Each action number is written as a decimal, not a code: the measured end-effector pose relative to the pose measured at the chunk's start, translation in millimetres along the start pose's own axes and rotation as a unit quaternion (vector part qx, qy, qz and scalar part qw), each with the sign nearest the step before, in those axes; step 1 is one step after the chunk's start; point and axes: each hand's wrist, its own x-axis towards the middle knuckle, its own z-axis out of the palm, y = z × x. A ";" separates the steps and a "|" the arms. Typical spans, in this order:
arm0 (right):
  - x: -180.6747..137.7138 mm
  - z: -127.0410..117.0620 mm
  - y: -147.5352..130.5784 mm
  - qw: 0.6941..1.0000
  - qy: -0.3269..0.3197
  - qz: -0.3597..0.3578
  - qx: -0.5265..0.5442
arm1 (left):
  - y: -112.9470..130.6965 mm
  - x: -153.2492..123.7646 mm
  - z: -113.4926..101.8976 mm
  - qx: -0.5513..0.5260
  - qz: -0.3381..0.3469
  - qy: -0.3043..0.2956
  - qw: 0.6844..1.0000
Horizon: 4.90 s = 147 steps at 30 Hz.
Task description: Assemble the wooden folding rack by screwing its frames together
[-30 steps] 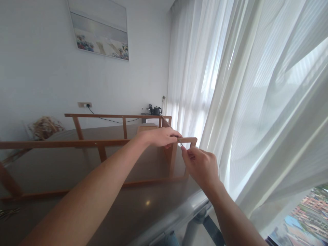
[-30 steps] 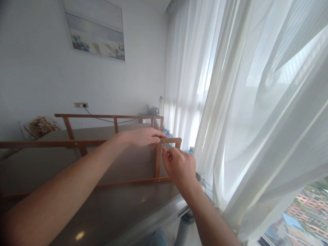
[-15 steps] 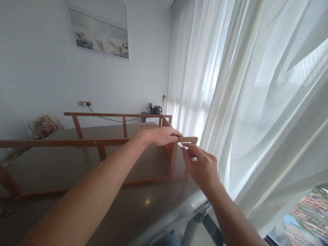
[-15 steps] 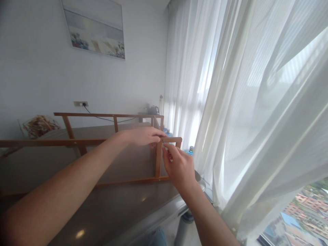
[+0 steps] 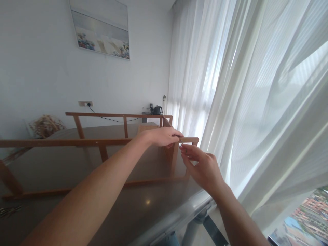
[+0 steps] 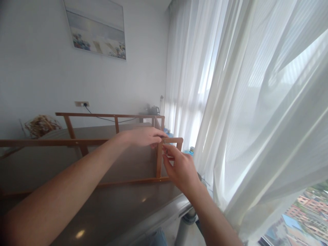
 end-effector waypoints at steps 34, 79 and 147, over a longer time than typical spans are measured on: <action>4.6 -1.4 11.2 0.975 0.045 -0.145 -0.164 | 2.0 -0.2 -0.4 0.000 -0.003 0.001 1.000; -76.9 84.4 37.8 0.874 0.072 0.279 0.391 | 10.5 -67.7 65.0 0.241 0.124 0.429 0.862; -106.3 93.1 42.2 0.820 0.101 0.342 0.449 | -80.6 -82.4 200.3 0.114 -0.154 0.208 0.959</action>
